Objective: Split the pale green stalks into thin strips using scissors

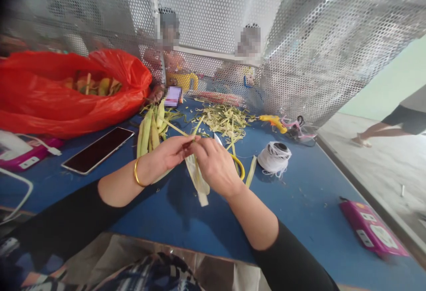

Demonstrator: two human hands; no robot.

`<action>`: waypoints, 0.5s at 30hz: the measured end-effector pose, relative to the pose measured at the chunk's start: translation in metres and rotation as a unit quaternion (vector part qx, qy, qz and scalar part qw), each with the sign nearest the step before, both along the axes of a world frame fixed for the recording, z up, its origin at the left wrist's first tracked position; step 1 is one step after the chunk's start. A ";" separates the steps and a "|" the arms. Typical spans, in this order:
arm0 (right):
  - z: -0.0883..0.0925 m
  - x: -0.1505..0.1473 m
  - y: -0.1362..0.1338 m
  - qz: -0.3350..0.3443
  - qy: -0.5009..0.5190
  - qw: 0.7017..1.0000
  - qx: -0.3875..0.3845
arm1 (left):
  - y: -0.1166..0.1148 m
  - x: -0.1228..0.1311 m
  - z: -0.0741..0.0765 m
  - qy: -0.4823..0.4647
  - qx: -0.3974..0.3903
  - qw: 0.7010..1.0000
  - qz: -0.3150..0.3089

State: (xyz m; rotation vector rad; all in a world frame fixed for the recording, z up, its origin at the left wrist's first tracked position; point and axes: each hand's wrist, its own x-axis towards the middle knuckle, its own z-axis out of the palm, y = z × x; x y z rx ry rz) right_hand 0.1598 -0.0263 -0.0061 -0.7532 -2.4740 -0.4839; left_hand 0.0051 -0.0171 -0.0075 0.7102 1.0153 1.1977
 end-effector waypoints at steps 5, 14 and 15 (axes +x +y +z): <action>0.006 0.000 -0.003 -0.204 -0.010 0.959 -0.197 | -0.007 0.000 0.010 0.012 -0.034 0.998 0.051; 0.031 0.008 0.000 -0.248 -0.002 0.922 -0.296 | -0.005 -0.004 0.009 0.145 0.034 0.988 -0.027; 0.032 0.009 0.001 -0.244 -0.002 0.916 -0.318 | -0.005 -0.005 0.009 0.154 0.035 0.987 -0.042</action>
